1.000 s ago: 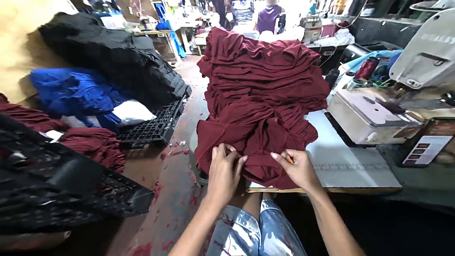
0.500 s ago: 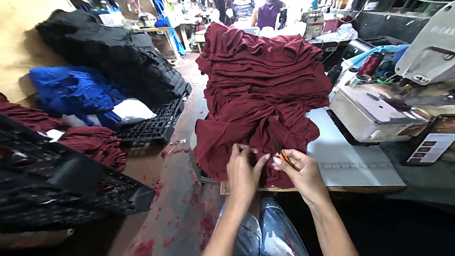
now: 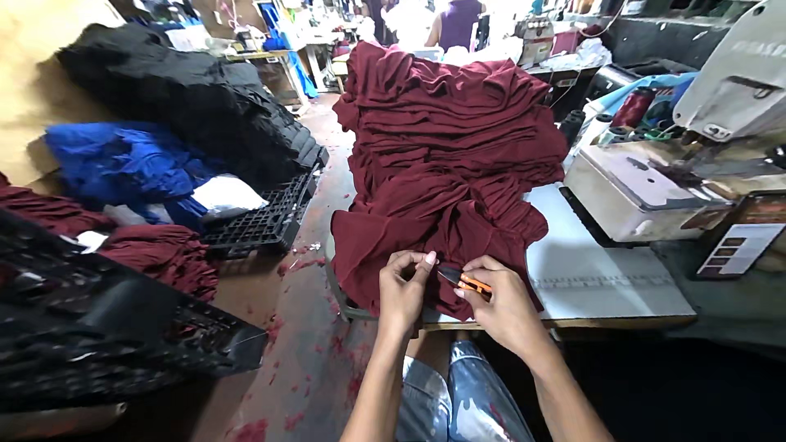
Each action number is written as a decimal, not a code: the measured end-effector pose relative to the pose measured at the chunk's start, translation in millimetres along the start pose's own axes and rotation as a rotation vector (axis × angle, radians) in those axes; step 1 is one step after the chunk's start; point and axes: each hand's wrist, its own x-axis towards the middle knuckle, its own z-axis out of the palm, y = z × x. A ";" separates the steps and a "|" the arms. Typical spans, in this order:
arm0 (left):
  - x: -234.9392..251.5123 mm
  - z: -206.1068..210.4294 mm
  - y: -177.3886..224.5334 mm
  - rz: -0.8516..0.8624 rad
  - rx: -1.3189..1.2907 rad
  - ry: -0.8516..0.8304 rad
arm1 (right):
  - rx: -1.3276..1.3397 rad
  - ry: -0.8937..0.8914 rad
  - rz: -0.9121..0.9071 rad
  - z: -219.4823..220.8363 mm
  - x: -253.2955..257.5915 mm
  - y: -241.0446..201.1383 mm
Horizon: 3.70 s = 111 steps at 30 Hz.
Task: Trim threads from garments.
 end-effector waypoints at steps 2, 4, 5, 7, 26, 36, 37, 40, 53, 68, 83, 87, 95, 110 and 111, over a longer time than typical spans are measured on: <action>-0.7 -2.3 1.2 0.007 -0.025 -0.007 | -0.072 0.046 -0.026 7.0 0.8 -4.0; -5.4 -11.4 7.0 0.072 -0.016 -0.059 | -0.052 0.075 -0.038 8.4 2.0 0.9; -8.8 -19.3 10.6 0.146 0.025 -0.116 | 0.003 0.075 -0.036 5.7 2.4 5.9; -16.3 -34.7 17.2 0.321 0.201 -0.250 | 0.160 0.076 -0.029 -1.8 0.7 17.9; -40.3 -102.9 14.8 0.508 0.348 0.140 | 0.069 0.381 0.262 -22.1 -11.8 80.0; -36.1 -32.3 11.8 -0.113 -0.279 -0.233 | 0.310 0.006 -0.428 13.5 -53.8 -29.4; -36.4 -32.7 12.3 -0.169 -0.311 -0.169 | 0.369 -0.096 -0.434 18.0 -53.0 -30.6; -37.7 -37.2 9.9 -0.220 -0.364 -0.123 | 0.483 -0.055 -0.330 25.3 -49.3 -23.8; -64.4 -30.5 -21.8 0.328 -0.112 -0.144 | 0.705 0.206 -0.135 49.0 -37.7 -16.4; -51.4 -36.7 20.0 0.629 0.135 0.008 | 0.648 0.213 -0.181 9.2 -25.8 -61.4; 5.1 -91.7 -45.0 0.615 0.654 0.064 | 0.135 0.037 -0.095 22.5 -1.0 42.0; -19.9 -100.6 -5.8 0.537 0.768 -0.051 | 0.176 -0.005 -0.207 -12.3 -11.5 35.7; -17.3 -57.0 -0.8 0.439 0.560 -0.082 | 0.475 0.024 -0.288 3.9 -4.6 -19.8; -1.0 -89.1 1.4 0.105 0.399 -0.291 | 0.243 -0.094 -0.243 25.3 3.2 0.0; -1.3 -91.0 2.7 0.078 0.372 -0.304 | 0.154 -0.123 -0.250 24.7 2.0 -3.2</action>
